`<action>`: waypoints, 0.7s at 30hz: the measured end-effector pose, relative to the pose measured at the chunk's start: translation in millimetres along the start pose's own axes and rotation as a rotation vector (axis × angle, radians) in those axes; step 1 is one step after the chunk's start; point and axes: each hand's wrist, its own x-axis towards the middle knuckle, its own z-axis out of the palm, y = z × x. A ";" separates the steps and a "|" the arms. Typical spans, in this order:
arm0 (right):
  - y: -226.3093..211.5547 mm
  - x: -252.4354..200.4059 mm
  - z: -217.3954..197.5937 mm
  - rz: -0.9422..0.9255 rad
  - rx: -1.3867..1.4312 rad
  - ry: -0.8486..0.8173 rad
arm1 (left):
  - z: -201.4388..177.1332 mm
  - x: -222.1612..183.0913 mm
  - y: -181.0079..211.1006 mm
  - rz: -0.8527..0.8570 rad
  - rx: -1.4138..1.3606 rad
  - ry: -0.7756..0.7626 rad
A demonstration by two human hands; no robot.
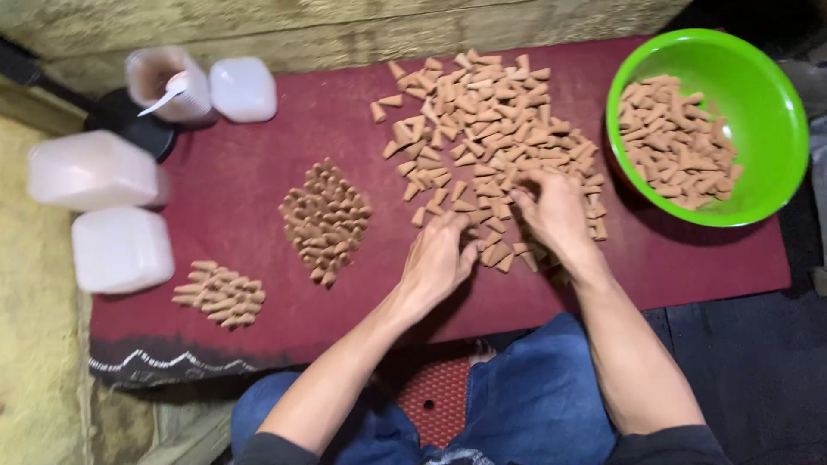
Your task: Sorting and arranging incense cones into organized piles on a work surface.
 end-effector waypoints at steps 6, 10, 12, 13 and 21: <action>1.7 20.8 30.5 -0.090 -0.047 0.088 | 42.5 94.8 -32.9 0.080 0.109 0.165; 32.8 38.4 58.2 -0.066 -0.074 0.161 | 48.8 132.6 -38.5 0.155 0.285 0.198; 21.6 40.3 43.3 -0.066 -0.141 0.184 | 63.4 147.3 -59.3 0.219 0.337 0.181; 15.5 42.5 36.8 -0.066 -0.204 0.201 | 69.5 156.0 -70.6 0.278 0.390 0.162; 26.7 53.7 46.7 0.108 -0.265 0.049 | 95.9 166.8 -80.6 0.220 0.484 0.152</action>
